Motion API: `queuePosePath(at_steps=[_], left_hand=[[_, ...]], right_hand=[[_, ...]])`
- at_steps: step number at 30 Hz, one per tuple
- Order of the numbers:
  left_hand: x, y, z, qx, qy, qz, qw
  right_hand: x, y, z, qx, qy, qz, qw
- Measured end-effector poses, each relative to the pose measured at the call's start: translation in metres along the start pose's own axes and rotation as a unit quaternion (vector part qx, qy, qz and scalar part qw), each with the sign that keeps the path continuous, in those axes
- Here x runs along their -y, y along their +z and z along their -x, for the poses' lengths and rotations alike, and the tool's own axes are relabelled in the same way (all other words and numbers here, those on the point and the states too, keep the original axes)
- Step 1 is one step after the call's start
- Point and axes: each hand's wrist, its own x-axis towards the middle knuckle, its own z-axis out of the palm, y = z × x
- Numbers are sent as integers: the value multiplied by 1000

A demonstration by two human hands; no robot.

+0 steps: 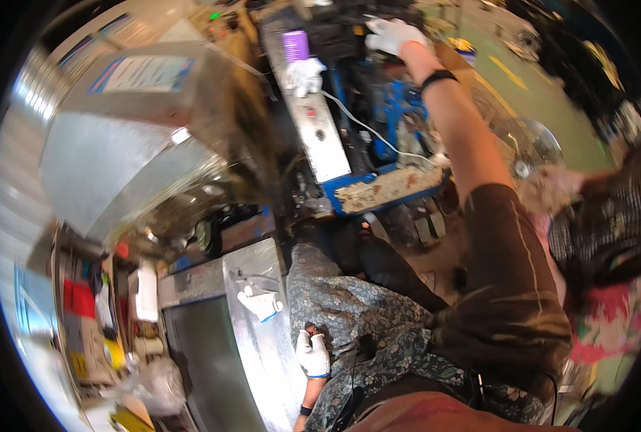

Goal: The recorder is assembling shoe components, specifically attaching outsoles to the lasted uppers using industrial machinery.

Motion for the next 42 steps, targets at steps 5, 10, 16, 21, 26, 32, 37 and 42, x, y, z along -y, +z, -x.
queuePosePath(at_steps=[5, 10, 16, 21, 26, 32, 37, 42], left_hand=[[-11, 6, 2, -5, -50, 3, 999], [-15, 4, 2, 22, -58, -21, 998], [-30, 1, 1, 51, -22, -108, 993], [-24, 0, 0, 66, -23, -94, 993], [-10, 1, -3, 58, -36, -32, 997], [-37, 7, -1, 45, -21, -113, 992], [-62, 17, -1, 61, -56, -170, 982], [-58, 22, -2, 35, -19, -202, 979]], right_hand=[[-8, -4, 15, -24, 24, 45, 998], [-1, -29, 27, -4, 62, -68, 996], [2, -41, 33, -4, 68, -79, 995], [1, -41, 36, -10, 56, -84, 995], [1, -40, 30, -13, 47, -83, 995], [0, -8, 21, 34, 76, -70, 994], [-9, 37, 35, -44, 103, -83, 990], [-20, 42, 62, -12, 78, -61, 995]])
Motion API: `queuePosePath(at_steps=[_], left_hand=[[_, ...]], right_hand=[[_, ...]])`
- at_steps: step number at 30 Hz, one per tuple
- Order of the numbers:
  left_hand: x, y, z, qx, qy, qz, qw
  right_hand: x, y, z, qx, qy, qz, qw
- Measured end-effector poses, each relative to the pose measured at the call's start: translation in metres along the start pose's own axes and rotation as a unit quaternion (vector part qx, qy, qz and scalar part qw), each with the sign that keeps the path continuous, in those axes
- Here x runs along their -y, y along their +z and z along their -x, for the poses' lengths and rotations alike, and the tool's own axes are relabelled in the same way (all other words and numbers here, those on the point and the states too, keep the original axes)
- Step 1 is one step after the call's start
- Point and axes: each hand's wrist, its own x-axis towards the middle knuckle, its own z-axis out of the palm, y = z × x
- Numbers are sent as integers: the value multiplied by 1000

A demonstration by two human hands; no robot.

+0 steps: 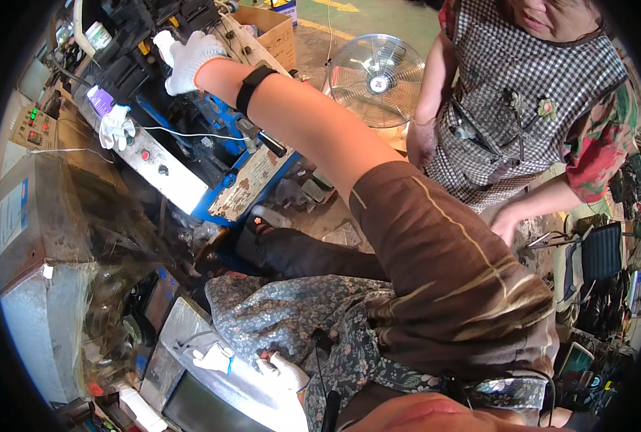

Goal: The recorder is assembling shoe components, specifically attaching outsoles to the lasted uppers using industrial machinery.

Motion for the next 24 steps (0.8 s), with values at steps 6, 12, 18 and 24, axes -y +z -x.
queuePosePath(at_steps=[6, 12, 18, 24], left_hand=[[13, 15, -1, -10, 4, 73, 997], [20, 12, -2, -18, 35, 85, 996], [33, 5, -3, -12, 35, 18, 999], [48, 12, -9, -22, 11, 107, 994]], right_hand=[[-12, -5, 40, 20, 8, -32, 999], [-10, -6, 52, 39, -2, -22, 999], [-4, -4, 61, 27, 6, -12, 1000], [-6, 2, 72, 6, -4, -7, 1000]])
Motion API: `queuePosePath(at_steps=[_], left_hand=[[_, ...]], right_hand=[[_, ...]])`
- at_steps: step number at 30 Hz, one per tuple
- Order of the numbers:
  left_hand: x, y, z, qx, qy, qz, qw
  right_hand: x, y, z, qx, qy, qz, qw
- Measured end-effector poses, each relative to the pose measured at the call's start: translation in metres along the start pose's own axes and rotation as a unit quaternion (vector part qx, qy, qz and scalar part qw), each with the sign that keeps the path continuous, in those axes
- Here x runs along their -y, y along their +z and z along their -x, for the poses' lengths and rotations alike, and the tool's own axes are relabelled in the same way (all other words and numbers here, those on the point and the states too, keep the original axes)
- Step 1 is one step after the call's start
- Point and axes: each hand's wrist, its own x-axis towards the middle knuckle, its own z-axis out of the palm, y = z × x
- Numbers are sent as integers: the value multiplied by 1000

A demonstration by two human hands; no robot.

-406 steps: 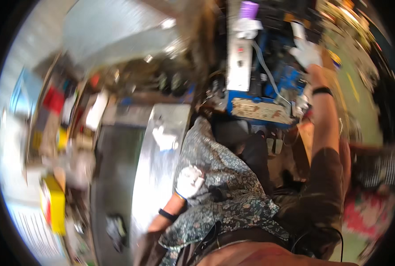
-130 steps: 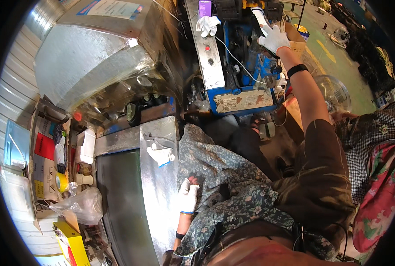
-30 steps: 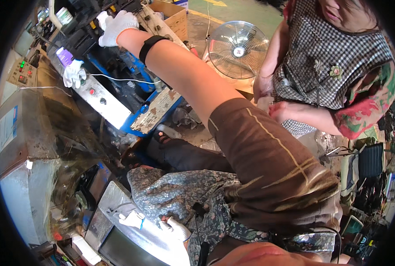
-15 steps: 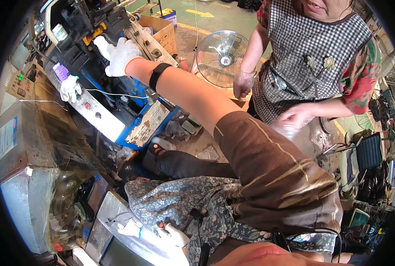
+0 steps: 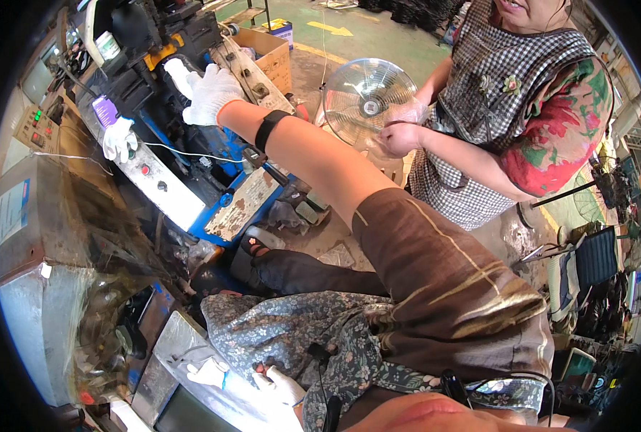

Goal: The recorder is assembling shoe components, specifically attaching outsoles to the lasted uppers using industrial machinery.

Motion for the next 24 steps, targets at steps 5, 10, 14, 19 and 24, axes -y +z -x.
queuePosePath(at_steps=[5, 10, 14, 19, 24], left_hand=[[15, -9, -3, 50, -9, 68, 996], [9, -26, -19, 114, 41, 105, 987], [-47, -22, -42, 128, 138, 205, 960], [-96, -20, -69, 202, -25, 645, 737], [-47, -62, -34, 237, -49, 551, 799]], right_hand=[[-3, -5, 21, -76, -78, 20, 994], [-13, 3, 103, -171, -179, -184, 951], [12, 21, 227, -111, -268, -327, 899], [59, 33, 377, 96, -380, -360, 846], [77, 48, 413, 434, -209, -633, 606]])
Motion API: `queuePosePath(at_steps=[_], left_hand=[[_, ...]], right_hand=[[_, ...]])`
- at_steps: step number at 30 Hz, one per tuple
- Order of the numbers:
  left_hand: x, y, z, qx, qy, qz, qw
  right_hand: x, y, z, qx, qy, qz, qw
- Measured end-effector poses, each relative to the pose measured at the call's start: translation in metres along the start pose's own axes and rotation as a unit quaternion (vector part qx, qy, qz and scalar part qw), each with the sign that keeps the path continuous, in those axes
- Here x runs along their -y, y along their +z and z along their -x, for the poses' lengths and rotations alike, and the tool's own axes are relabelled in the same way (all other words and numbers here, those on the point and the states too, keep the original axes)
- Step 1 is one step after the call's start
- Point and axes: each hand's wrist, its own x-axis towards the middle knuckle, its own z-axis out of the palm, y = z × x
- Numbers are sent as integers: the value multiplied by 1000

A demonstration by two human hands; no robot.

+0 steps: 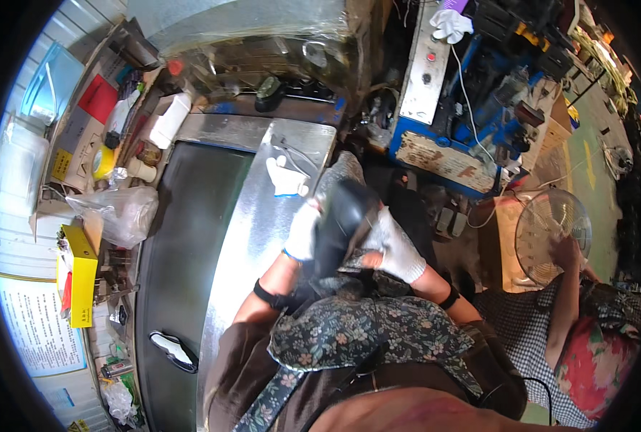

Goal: The recorder is assembling shoe components, specifically attaching outsoles to the lasted uppers using industrial machinery.

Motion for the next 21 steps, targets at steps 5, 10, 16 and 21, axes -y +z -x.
queuePosePath(at_steps=[5, 10, 16, 21], left_hand=[[-1, 10, 60, -105, 70, -317, 940], [-90, -4, 123, -67, -14, -48, 996], [-76, -63, 167, -219, -7, 44, 975], [-66, -104, 136, -203, 105, 223, 948]], right_hand=[[11, 26, -10, 16, 22, -39, 999], [39, 70, -48, 87, -183, 293, 934], [6, 122, -93, 215, -375, 448, 783], [-56, 74, -77, 166, -124, 446, 871]])
